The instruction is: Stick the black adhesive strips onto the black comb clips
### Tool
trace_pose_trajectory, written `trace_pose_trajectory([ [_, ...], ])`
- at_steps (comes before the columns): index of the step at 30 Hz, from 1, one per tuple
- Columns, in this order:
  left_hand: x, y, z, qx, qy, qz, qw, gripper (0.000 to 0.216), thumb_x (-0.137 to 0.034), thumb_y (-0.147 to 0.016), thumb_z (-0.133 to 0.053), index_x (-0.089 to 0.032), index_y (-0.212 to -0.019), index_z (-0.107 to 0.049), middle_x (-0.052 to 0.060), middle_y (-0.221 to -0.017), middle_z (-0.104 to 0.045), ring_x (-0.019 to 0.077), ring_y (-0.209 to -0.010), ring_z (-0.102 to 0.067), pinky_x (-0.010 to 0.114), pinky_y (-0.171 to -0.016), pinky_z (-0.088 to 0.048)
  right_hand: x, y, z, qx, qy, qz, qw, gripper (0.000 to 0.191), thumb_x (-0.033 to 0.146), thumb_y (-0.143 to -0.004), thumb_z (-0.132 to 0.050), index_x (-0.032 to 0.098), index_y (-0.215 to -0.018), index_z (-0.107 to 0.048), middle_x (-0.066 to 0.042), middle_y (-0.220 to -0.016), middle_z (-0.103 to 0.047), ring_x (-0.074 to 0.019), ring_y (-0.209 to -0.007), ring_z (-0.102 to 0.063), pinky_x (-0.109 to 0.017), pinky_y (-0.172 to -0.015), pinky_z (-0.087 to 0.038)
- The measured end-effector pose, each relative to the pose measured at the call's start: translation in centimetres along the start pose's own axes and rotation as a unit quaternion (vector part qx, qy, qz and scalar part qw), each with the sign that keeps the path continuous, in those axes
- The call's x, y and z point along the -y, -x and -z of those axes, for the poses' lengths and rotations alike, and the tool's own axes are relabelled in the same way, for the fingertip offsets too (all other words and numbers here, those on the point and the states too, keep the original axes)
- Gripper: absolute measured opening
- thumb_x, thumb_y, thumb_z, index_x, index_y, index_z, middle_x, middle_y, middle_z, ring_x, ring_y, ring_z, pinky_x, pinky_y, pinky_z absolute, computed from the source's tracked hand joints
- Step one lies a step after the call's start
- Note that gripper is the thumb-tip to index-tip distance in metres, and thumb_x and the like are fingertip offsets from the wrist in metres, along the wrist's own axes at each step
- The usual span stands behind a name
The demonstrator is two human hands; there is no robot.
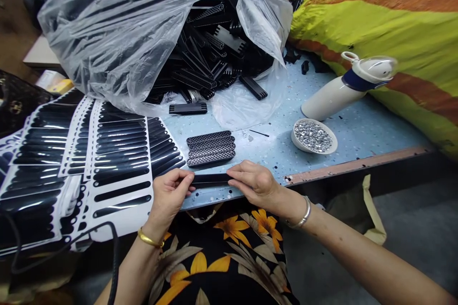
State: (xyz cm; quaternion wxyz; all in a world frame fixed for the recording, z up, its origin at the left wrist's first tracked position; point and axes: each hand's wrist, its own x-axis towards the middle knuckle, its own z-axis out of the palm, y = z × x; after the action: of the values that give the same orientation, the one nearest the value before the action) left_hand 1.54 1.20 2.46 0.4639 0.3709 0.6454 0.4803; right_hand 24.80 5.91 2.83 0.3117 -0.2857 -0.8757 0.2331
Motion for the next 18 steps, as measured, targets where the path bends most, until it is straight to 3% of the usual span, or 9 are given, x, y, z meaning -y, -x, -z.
trace_pose_trajectory([
  [13,0.4,-0.2,0.0,-0.003,-0.007,-0.011,1.0,0.019,-0.035,-0.068,-0.074,-0.016,-0.069,-0.073,0.003,-0.064,-0.071,0.0135,-0.048,-0.066,0.018,-0.041,-0.052,0.3,0.3,0.3,-0.033,-0.019,-0.051,0.998,0.021,0.022,-0.094,-0.058,0.016,-0.112,-0.068,-0.009,-0.093,-0.074,-0.0192,-0.084,-0.07,-0.034,-0.074,-0.061],
  [18,0.3,-0.1,0.1,0.001,-0.011,-0.016,1.0,0.02,-0.036,-0.068,-0.074,-0.016,-0.068,-0.072,0.003,-0.064,-0.071,0.0141,-0.049,-0.067,0.018,-0.042,-0.052,0.9,1.5,2.3,-0.152,0.046,-0.169,0.973,0.017,0.024,-0.091,-0.061,0.02,-0.104,-0.072,-0.007,-0.091,-0.076,-0.0188,-0.077,-0.071,-0.033,-0.07,-0.061],
])
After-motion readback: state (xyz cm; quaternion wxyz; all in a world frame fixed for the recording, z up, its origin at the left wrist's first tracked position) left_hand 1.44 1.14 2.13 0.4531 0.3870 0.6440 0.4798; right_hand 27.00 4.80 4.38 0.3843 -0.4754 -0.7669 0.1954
